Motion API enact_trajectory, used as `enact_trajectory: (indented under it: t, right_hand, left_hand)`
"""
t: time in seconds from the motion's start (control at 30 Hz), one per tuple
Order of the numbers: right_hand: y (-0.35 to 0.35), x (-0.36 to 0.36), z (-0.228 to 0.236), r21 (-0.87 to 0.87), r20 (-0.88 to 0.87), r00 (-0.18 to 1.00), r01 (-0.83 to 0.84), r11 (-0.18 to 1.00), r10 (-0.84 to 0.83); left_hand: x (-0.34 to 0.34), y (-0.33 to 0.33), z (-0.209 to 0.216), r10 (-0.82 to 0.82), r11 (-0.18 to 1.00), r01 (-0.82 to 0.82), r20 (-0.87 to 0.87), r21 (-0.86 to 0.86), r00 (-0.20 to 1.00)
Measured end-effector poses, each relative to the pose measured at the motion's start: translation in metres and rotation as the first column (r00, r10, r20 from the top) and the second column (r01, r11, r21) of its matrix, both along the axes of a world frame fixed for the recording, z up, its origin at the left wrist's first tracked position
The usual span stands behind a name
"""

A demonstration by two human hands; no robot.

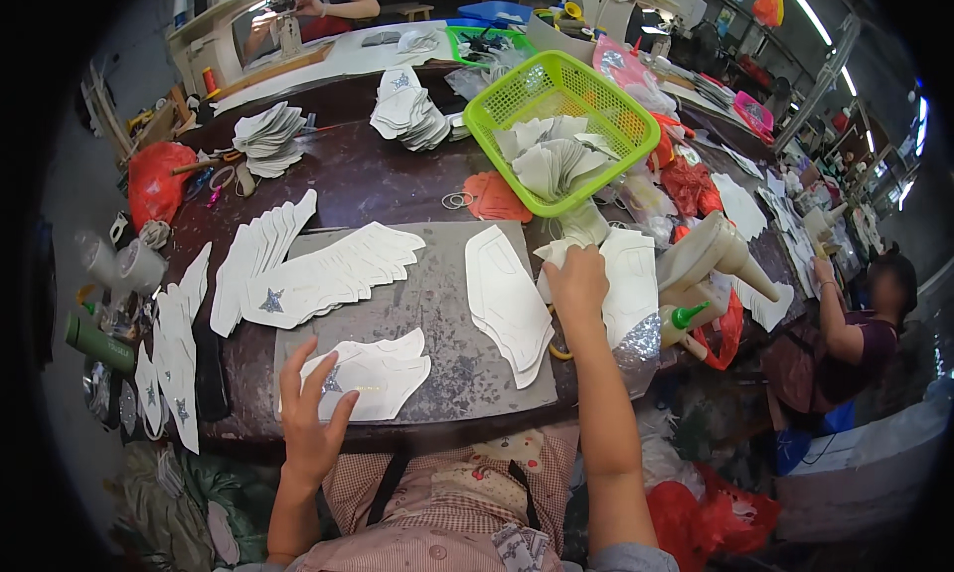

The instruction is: The person places a silver star-shaped sequin onto a white fabric piece and presses it down. They repeat this process for multiple fabric pieces, stacking the finished items on the table.

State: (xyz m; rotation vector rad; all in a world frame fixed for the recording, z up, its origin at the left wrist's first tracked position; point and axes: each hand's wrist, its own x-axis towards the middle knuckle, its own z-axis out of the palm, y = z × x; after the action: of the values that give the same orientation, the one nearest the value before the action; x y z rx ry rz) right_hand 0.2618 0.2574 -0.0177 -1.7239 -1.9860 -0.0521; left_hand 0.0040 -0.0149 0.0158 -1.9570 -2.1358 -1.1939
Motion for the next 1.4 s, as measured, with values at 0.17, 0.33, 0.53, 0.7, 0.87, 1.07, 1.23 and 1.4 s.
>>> enact_trajectory:
  t: [0.17, 0.33, 0.53, 0.7, 0.87, 1.07, 1.23, 1.4]
  right_hand:
    - [0.01, 0.029, 0.002, 0.061, -0.371, 0.926, -0.05, 0.997, 0.069]
    - [0.005, 0.034, 0.02, 0.06, -0.395, 0.917, -0.039, 0.997, 0.06]
    - [-0.084, 0.006, 0.07, 0.516, -0.409, 0.847, -0.093, 0.852, 0.34]
    - [-0.191, -0.042, 0.056, 0.362, -0.518, 0.636, -0.443, 0.82, 0.572]
    - [-0.216, -0.055, 0.043, 0.362, -0.533, 0.612, -0.459, 0.811, 0.584]
    - [-0.221, -0.051, 0.039, -0.133, -0.963, 0.266, -0.616, 0.776, 0.046]
    - [-0.212, -0.045, 0.021, -0.099, -0.949, -0.116, -0.771, 0.629, -0.292]
    - [-0.209, -0.048, 0.011, -0.075, -0.93, -0.162, -0.797, 0.6, -0.331]
  left_hand:
    - [0.006, -0.007, 0.002, -0.046, 0.999, 0.045, 0.02, 0.023, 0.999]
    - [0.014, -0.007, 0.005, -0.071, 0.997, 0.07, 0.025, 0.017, 0.997]
    - [0.039, -0.008, 0.003, -0.221, 0.957, 0.289, 0.605, -0.016, 0.765]
    - [0.077, 0.016, -0.009, -0.226, 0.845, 0.488, 0.973, 0.217, -0.041]
    - [0.069, 0.014, -0.016, -0.183, 0.927, 0.361, 0.964, 0.103, 0.194]
    - [0.062, -0.003, -0.026, -0.022, 0.949, 0.301, 0.97, 0.097, -0.243]
    - [0.068, -0.002, -0.021, -0.097, 0.937, 0.257, 0.882, 0.237, -0.46]
    - [0.071, -0.001, -0.036, -0.189, 0.911, 0.258, 0.883, 0.321, -0.43]
